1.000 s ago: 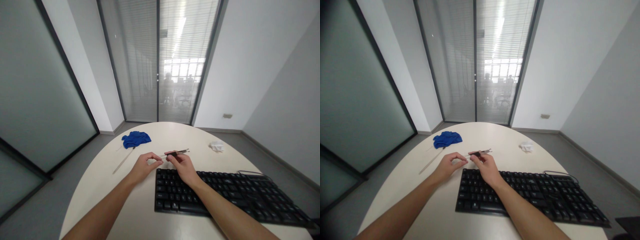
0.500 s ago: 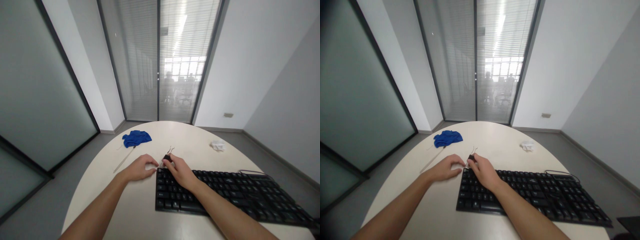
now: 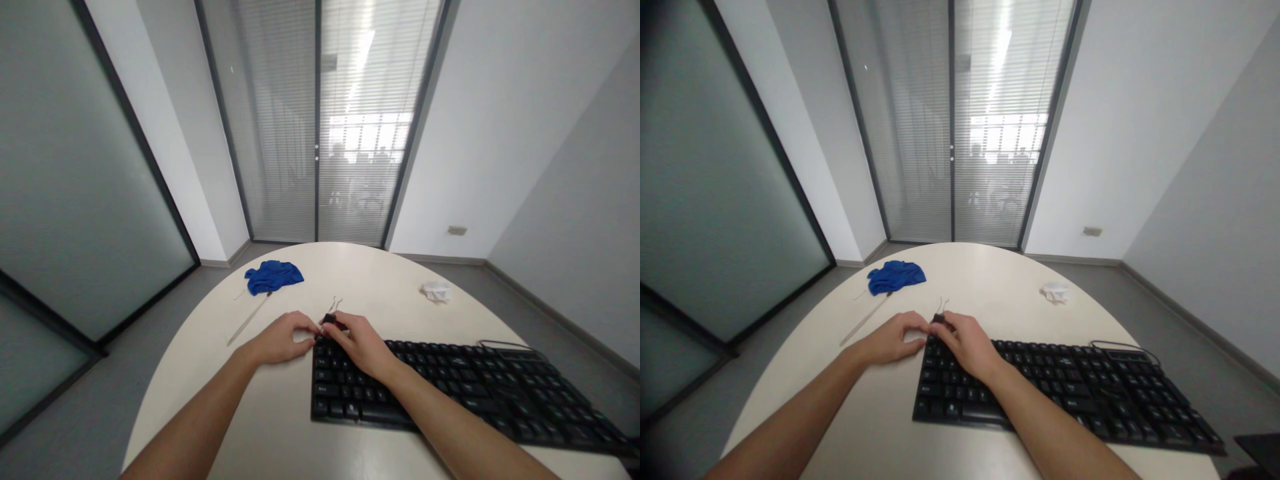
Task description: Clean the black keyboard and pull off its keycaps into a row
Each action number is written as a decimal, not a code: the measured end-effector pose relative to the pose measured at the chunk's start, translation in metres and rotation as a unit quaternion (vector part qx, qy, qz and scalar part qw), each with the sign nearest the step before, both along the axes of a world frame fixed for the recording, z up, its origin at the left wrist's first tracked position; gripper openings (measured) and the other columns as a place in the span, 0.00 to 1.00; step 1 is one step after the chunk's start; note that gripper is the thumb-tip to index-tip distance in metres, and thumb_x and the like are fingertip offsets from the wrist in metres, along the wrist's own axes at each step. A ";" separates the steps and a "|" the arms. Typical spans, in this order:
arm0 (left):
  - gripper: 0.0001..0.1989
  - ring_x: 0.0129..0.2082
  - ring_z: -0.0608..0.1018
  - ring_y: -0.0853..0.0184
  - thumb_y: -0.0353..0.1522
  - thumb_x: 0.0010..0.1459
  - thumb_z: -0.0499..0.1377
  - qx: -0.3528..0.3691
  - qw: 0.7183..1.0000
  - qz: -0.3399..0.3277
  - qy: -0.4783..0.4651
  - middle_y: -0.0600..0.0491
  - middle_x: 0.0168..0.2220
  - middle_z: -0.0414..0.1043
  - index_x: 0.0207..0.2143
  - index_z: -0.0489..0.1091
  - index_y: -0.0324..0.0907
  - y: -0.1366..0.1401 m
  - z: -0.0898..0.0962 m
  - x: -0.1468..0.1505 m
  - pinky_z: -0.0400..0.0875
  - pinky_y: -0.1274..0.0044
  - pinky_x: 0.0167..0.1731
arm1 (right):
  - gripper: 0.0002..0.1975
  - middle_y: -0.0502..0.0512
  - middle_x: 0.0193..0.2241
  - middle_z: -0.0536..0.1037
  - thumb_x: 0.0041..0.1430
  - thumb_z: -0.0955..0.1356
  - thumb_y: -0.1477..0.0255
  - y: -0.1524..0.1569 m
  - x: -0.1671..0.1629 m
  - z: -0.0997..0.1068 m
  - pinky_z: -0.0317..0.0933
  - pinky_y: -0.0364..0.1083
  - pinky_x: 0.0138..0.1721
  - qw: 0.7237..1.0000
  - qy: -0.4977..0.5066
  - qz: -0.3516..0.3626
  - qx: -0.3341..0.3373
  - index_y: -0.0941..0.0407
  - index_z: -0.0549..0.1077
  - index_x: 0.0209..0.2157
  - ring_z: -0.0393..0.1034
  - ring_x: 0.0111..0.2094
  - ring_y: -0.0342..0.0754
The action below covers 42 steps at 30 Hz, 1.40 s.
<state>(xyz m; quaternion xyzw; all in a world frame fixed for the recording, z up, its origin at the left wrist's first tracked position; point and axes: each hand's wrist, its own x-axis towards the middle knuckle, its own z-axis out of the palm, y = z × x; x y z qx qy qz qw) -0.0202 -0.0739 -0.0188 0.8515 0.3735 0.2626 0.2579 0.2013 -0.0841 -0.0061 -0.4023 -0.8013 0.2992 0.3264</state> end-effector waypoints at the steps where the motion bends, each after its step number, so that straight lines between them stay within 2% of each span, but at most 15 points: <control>1: 0.10 0.45 0.78 0.63 0.31 0.57 0.62 -0.007 1.000 -0.001 -0.006 0.52 0.43 0.80 0.42 0.78 0.44 0.000 0.000 0.001 0.67 0.72 0.52 | 0.16 0.53 0.29 0.78 0.68 0.63 0.60 0.001 0.000 -0.001 0.61 0.45 0.35 1.000 0.005 -0.006 -0.007 0.55 0.74 0.33 0.70 0.32 0.48; 9: 0.09 0.45 0.79 0.63 0.33 0.57 0.64 -0.057 0.997 0.008 -0.043 0.51 0.43 0.80 0.41 0.78 0.42 0.000 -0.001 0.005 0.69 0.73 0.51 | 0.14 0.52 0.30 0.80 0.68 0.63 0.63 0.005 0.000 -0.003 0.62 0.45 0.36 0.998 0.035 -0.013 -0.045 0.56 0.74 0.33 0.73 0.32 0.48; 19: 0.08 0.43 0.79 0.63 0.31 0.56 0.63 -0.059 0.996 0.007 -0.060 0.51 0.41 0.80 0.39 0.77 0.41 0.000 0.000 0.008 0.69 0.74 0.50 | 0.15 0.52 0.30 0.79 0.69 0.63 0.63 0.005 0.002 -0.005 0.62 0.45 0.37 0.998 0.049 -0.004 -0.040 0.56 0.74 0.33 0.73 0.33 0.47; 27: 0.11 0.43 0.79 0.62 0.31 0.54 0.64 -0.065 0.998 0.014 -0.018 0.52 0.42 0.80 0.42 0.77 0.42 -0.001 0.004 0.002 0.69 0.72 0.49 | 0.16 0.52 0.30 0.79 0.66 0.65 0.58 0.003 0.003 -0.002 0.63 0.45 0.36 0.998 0.039 0.040 -0.032 0.54 0.76 0.34 0.71 0.35 0.49; 34: 0.12 0.44 0.79 0.62 0.30 0.53 0.64 -0.060 0.998 0.026 -0.002 0.51 0.43 0.80 0.41 0.77 0.42 -0.001 0.004 0.002 0.69 0.72 0.50 | 0.17 0.47 0.23 0.73 0.68 0.63 0.58 0.002 0.003 -0.002 0.55 0.43 0.28 1.000 0.005 0.006 -0.022 0.55 0.75 0.33 0.64 0.26 0.45; 42: 0.11 0.44 0.79 0.61 0.33 0.55 0.63 -0.072 0.997 0.018 -0.011 0.50 0.42 0.80 0.41 0.77 0.41 0.000 0.004 0.001 0.69 0.72 0.49 | 0.17 0.47 0.22 0.73 0.68 0.63 0.59 -0.001 0.003 -0.002 0.53 0.43 0.28 1.000 0.004 0.001 -0.009 0.55 0.75 0.33 0.63 0.25 0.44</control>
